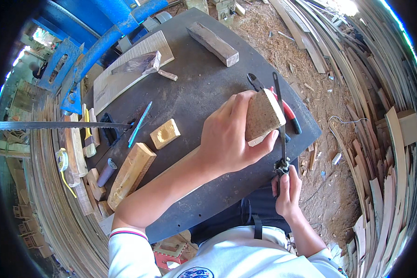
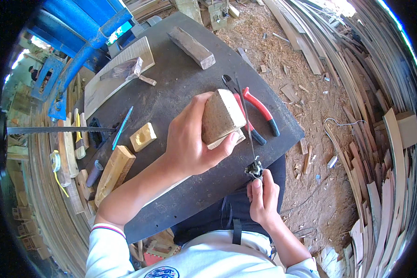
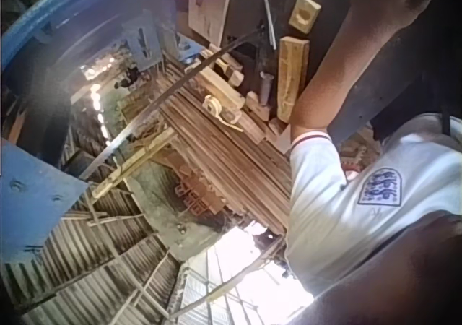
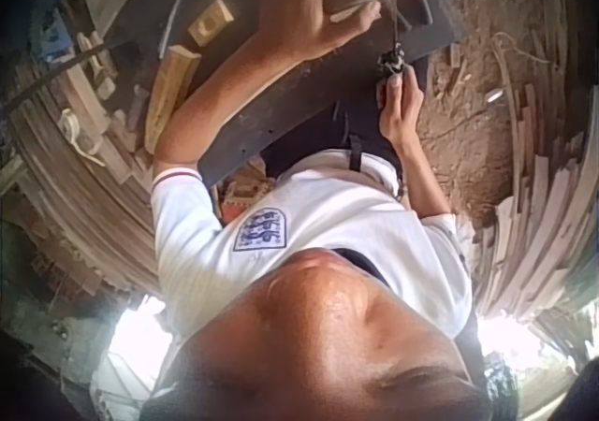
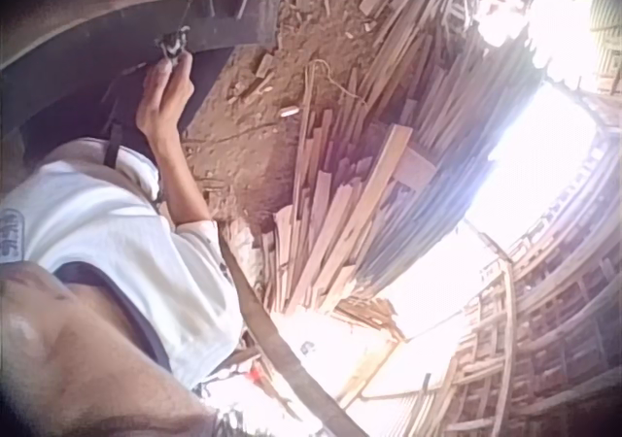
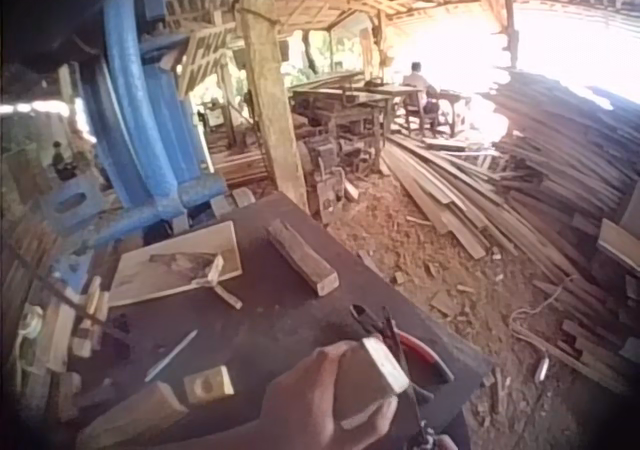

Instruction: The person measures a wooden piece with a tape measure, sands the wood using sandpaper, shapes a wooden block using a hand saw blade, and sweeps dust off the wooden board with a brush.

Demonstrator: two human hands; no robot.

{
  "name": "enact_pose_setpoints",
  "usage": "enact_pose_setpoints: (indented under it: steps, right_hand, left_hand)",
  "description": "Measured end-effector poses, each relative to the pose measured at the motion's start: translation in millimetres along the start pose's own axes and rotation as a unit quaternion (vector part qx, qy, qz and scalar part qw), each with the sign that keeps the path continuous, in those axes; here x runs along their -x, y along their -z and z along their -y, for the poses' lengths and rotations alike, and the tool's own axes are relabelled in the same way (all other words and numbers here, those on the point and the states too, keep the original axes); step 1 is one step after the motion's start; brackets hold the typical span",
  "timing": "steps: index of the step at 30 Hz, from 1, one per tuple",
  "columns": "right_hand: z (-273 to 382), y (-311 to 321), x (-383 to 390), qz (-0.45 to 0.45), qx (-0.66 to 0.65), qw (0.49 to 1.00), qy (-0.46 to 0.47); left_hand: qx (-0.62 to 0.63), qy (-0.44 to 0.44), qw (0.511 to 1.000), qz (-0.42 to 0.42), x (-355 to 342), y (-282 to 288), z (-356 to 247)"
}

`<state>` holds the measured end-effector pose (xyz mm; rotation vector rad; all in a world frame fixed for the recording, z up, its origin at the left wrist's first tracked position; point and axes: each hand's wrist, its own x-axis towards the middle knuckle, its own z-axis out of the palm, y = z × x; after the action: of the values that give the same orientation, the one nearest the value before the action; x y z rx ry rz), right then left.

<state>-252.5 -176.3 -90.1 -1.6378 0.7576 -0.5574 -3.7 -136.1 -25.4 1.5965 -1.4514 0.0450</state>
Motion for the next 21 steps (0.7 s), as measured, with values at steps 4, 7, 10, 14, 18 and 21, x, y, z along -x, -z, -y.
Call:
enact_pose_setpoints:
  steps: [4, 7, 10, 14, 18, 21]
  right_hand:
    - [5, 5, -1, -0.015, -0.002, 1.000, 0.015]
    - [10, 8, -1, -0.017, 0.001, 1.000, 0.023]
    - [14, 9, -2, -0.016, -0.002, 0.999, 0.030]
    - [16, 9, -3, -0.007, -0.003, 0.999, 0.037]
    - [18, 9, -3, -0.012, -0.004, 0.999, 0.039]
    - [21, 10, -3, -0.022, -0.002, 0.999, 0.049]
  left_hand:
    - [-0.021, 0.006, 1.000, 0.013, 1, 1, 0]
    - [-0.046, 0.025, 0.998, 0.030, 2, 0, -2]
    - [-0.075, 0.061, 0.994, 0.060, 1, -1, -4]
    - [-0.101, 0.084, 0.988, 0.084, 0, -2, -5]
    - [-0.106, 0.083, 0.987, 0.087, -1, -2, -5]
    - [-0.109, 0.091, 0.985, 0.093, -1, -2, -6]
